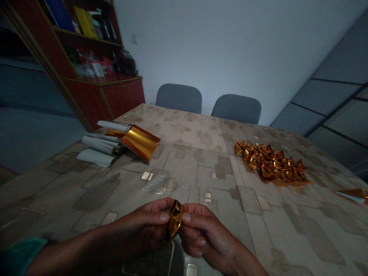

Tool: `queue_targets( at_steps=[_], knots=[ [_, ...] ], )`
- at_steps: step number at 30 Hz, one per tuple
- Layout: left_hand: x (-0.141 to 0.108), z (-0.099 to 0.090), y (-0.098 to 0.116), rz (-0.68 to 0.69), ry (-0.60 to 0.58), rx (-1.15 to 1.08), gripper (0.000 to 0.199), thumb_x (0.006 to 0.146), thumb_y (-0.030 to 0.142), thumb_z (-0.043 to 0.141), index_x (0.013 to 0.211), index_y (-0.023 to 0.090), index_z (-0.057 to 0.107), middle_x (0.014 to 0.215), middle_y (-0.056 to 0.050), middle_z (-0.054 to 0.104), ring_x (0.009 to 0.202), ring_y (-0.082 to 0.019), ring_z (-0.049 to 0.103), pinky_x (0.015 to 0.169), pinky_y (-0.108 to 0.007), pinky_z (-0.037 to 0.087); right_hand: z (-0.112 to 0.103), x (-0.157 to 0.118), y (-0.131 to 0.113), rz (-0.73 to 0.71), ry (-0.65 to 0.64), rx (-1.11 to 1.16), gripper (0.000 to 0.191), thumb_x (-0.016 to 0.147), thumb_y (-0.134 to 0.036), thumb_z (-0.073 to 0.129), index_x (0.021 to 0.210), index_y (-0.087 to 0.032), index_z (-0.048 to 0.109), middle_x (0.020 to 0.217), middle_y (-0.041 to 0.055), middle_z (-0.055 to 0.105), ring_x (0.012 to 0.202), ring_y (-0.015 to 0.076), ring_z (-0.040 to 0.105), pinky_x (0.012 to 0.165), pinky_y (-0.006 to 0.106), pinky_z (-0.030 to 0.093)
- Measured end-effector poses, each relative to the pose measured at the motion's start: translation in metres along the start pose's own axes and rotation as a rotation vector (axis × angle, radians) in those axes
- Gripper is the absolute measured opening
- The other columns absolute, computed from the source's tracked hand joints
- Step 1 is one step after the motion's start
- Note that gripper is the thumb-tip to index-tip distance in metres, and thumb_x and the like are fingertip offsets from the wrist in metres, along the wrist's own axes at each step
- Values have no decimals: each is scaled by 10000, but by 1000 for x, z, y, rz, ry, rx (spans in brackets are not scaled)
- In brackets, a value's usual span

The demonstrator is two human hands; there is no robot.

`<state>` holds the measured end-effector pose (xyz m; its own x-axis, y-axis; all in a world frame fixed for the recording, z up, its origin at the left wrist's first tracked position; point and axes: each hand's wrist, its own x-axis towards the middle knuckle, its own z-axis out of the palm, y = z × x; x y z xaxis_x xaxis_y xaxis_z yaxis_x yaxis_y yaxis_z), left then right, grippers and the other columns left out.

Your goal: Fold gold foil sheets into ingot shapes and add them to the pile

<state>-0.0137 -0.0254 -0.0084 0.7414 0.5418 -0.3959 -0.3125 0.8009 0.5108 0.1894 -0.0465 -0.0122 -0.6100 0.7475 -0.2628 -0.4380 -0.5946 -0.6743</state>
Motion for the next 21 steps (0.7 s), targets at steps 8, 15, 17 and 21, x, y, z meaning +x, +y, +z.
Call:
queue_targets(
  at_steps=[8, 15, 17, 21],
  knots=[
    [5, -4, -6, 68, -44, 104, 349, 782, 327, 821, 997, 183, 586, 774, 13, 640, 571, -61, 562, 515, -147, 372, 2, 2, 0, 21, -11, -23, 251, 822, -331, 788, 768, -154, 618, 456, -128, 377, 350, 16, 204, 349, 161, 214],
    [16, -9, -17, 211, -12, 277, 523, 687, 469, 874, 944, 204, 504, 678, 42, 640, 440, -68, 520, 406, -168, 361, -1, 1, 5, 31, -16, -86, 234, 856, -331, 755, 783, -168, 603, 418, -137, 372, 333, 29, 207, 346, 160, 217],
    [18, -10, -18, 225, 5, 296, 532, 686, 485, 875, 930, 207, 492, 679, 44, 640, 447, -72, 534, 423, -173, 377, -1, 1, 5, 31, -17, -90, 233, 857, -319, 753, 771, -175, 591, 421, -136, 373, 336, 30, 208, 348, 159, 217],
    [17, -9, -16, 212, -10, 277, 504, 701, 458, 873, 906, 206, 488, 692, 46, 632, 476, -69, 540, 450, -169, 386, -1, 2, 3, 39, -44, -79, 213, 854, -302, 750, 777, -167, 603, 425, -133, 371, 339, 31, 194, 348, 162, 220]
  ],
)
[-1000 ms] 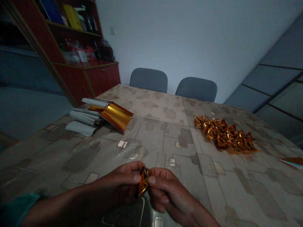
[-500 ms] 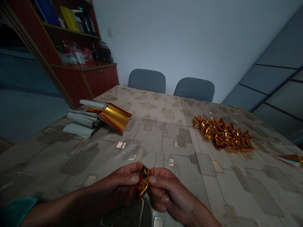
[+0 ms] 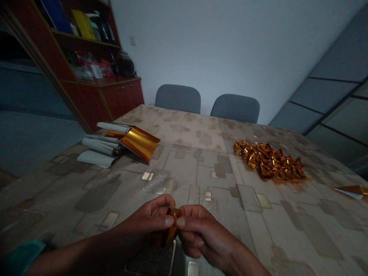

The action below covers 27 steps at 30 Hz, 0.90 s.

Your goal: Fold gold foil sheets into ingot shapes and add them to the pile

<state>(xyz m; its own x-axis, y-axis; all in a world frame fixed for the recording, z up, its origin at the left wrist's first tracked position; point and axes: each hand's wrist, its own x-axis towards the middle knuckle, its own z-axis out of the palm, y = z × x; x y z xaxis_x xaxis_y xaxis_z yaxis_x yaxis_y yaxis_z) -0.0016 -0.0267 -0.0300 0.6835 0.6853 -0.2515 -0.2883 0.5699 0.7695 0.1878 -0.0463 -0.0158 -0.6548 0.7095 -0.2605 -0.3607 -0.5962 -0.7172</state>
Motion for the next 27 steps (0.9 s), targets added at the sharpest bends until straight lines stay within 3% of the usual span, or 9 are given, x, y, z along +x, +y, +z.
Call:
queue_targets(
  at_steps=[7, 13, 19, 27],
  knots=[
    [-8, 5, 16, -104, 9, -116, 334, 797, 343, 797, 972, 187, 560, 739, 14, 644, 530, -59, 542, 492, -155, 355, -3, 0, -3, -30, -7, 40, 188, 880, -311, 730, 848, -149, 641, 448, -131, 350, 347, 31, 166, 348, 157, 192],
    [-8, 5, 17, -27, 35, -200, 371, 758, 267, 848, 999, 154, 590, 831, -16, 659, 641, -66, 605, 575, -148, 421, 2, -1, -5, -103, 89, 33, 203, 894, -352, 728, 900, -155, 677, 489, -115, 363, 395, 40, 193, 396, 163, 256],
    [-4, 1, 8, 23, 49, -180, 371, 784, 271, 833, 1008, 189, 548, 810, 10, 665, 534, -59, 587, 484, -152, 392, 5, -1, -4, -237, 283, -195, 295, 869, -447, 754, 916, -165, 683, 595, -60, 482, 489, 64, 356, 484, 195, 337],
    [-4, -1, 4, 41, 11, -96, 307, 847, 284, 769, 1001, 201, 517, 831, -20, 718, 566, -84, 623, 471, -159, 364, 7, 0, -3, -327, 343, -326, 328, 845, -476, 771, 909, -194, 617, 711, -35, 542, 604, 101, 496, 586, 247, 398]
  ],
)
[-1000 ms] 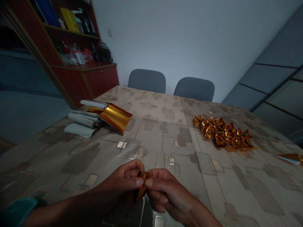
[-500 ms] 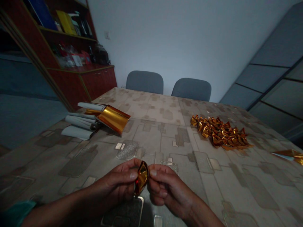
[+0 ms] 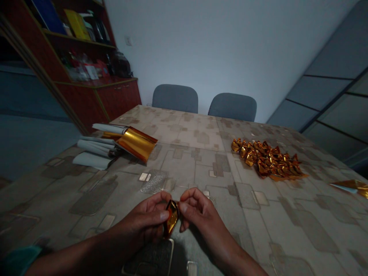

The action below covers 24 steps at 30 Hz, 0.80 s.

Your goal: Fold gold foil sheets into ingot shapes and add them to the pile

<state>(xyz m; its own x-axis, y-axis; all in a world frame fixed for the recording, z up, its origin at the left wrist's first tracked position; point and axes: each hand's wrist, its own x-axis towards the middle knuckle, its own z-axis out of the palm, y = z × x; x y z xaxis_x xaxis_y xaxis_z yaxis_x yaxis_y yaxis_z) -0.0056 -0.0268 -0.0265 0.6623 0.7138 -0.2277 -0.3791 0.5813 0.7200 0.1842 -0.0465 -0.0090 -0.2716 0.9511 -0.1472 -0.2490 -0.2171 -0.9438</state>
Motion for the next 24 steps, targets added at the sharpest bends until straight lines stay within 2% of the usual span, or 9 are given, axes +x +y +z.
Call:
queue_targets(
  at_steps=[3, 8, 16, 24],
  knots=[
    [0, 1, 1, -3, -3, 14, 285, 861, 293, 749, 989, 195, 514, 845, -42, 735, 576, -84, 623, 480, -161, 369, -1, -1, 0, -6, -38, -25, 349, 834, -494, 773, 910, -207, 590, 745, -24, 558, 641, 120, 521, 616, 272, 416],
    [1, 0, -2, 27, 24, 55, 335, 811, 321, 792, 969, 196, 526, 767, 10, 693, 530, -84, 612, 461, -166, 388, 3, -2, 1, -7, -58, -108, 393, 818, -526, 773, 881, -214, 541, 696, -46, 502, 624, 112, 445, 586, 257, 355],
    [7, -1, -10, 28, 74, 150, 519, 634, 399, 896, 867, 205, 475, 687, 29, 675, 467, -85, 577, 414, -168, 404, 12, -3, 11, 18, 15, -173, 311, 803, -350, 753, 799, -223, 468, 642, -73, 453, 557, 92, 386, 509, 232, 285],
    [6, -3, -4, 24, 29, 148, 400, 697, 301, 838, 904, 194, 513, 748, 1, 696, 525, -100, 623, 456, -176, 442, 11, 0, 17, -12, 58, -186, 261, 785, -305, 725, 798, -233, 474, 645, -53, 487, 553, 105, 436, 503, 246, 316]
  ],
)
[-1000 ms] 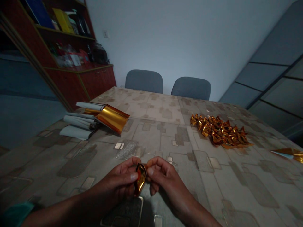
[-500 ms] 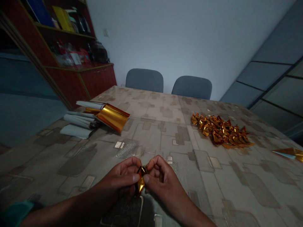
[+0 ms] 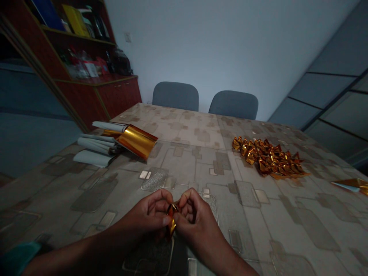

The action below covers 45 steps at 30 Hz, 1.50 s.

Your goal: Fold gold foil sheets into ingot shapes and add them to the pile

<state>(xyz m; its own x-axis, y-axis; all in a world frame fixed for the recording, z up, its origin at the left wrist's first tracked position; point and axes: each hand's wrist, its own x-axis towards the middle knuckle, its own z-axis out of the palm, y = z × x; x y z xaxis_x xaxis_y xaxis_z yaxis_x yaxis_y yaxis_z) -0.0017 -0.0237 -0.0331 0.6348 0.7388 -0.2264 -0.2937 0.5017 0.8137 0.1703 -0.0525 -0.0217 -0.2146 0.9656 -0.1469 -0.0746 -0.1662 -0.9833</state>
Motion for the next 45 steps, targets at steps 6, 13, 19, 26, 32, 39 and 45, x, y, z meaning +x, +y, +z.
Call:
queue_targets(
  at_steps=[6, 13, 19, 26, 32, 39, 45],
  knots=[
    [0, -3, 1, -25, -15, -17, 404, 671, 274, 835, 906, 194, 517, 720, 9, 688, 510, -93, 598, 468, -176, 425, 1, 1, -4, -3, 6, -24, 258, 775, -282, 737, 781, -224, 486, 653, -56, 498, 567, 97, 435, 510, 228, 331],
    [-10, 4, 22, -163, -46, -140, 304, 833, 326, 752, 985, 180, 534, 820, -67, 726, 585, -98, 631, 506, -165, 400, -8, 0, -13, 27, -138, 251, 378, 784, -414, 832, 856, -204, 526, 694, -41, 581, 576, 88, 514, 550, 213, 411],
    [-10, 5, 21, -153, -42, -231, 325, 827, 282, 784, 1018, 167, 547, 864, -61, 696, 678, -113, 663, 593, -182, 427, -12, -2, -20, 105, -146, 495, 267, 842, -368, 803, 895, -165, 638, 729, -25, 566, 592, 88, 531, 592, 228, 514],
    [-11, 1, 18, -170, -13, -263, 321, 807, 267, 808, 1001, 173, 571, 831, -16, 665, 649, -87, 637, 615, -181, 446, -12, 0, -17, 174, -207, 564, 321, 737, -275, 902, 877, -175, 630, 706, -41, 561, 565, 69, 500, 541, 178, 475],
    [-7, 1, 12, -97, -22, -89, 385, 773, 391, 839, 940, 192, 555, 682, 29, 639, 479, -69, 534, 448, -167, 369, -11, 1, -12, 188, -215, 580, 315, 753, -265, 889, 917, -180, 634, 721, -46, 584, 525, 51, 472, 492, 150, 423],
    [-5, 3, 8, -62, 29, -43, 433, 729, 438, 855, 888, 196, 534, 657, 41, 616, 465, -68, 516, 426, -174, 337, -9, 1, -6, 191, -196, 555, 313, 737, -265, 902, 866, -175, 632, 606, -87, 518, 444, 27, 360, 418, 125, 329],
    [-6, 6, 10, -81, 42, -13, 454, 747, 500, 829, 898, 209, 515, 612, 61, 580, 428, -67, 476, 402, -174, 335, -10, 2, -3, 199, -140, 545, 310, 728, -249, 908, 882, -178, 648, 669, -63, 576, 504, 41, 447, 455, 130, 380]
  ],
)
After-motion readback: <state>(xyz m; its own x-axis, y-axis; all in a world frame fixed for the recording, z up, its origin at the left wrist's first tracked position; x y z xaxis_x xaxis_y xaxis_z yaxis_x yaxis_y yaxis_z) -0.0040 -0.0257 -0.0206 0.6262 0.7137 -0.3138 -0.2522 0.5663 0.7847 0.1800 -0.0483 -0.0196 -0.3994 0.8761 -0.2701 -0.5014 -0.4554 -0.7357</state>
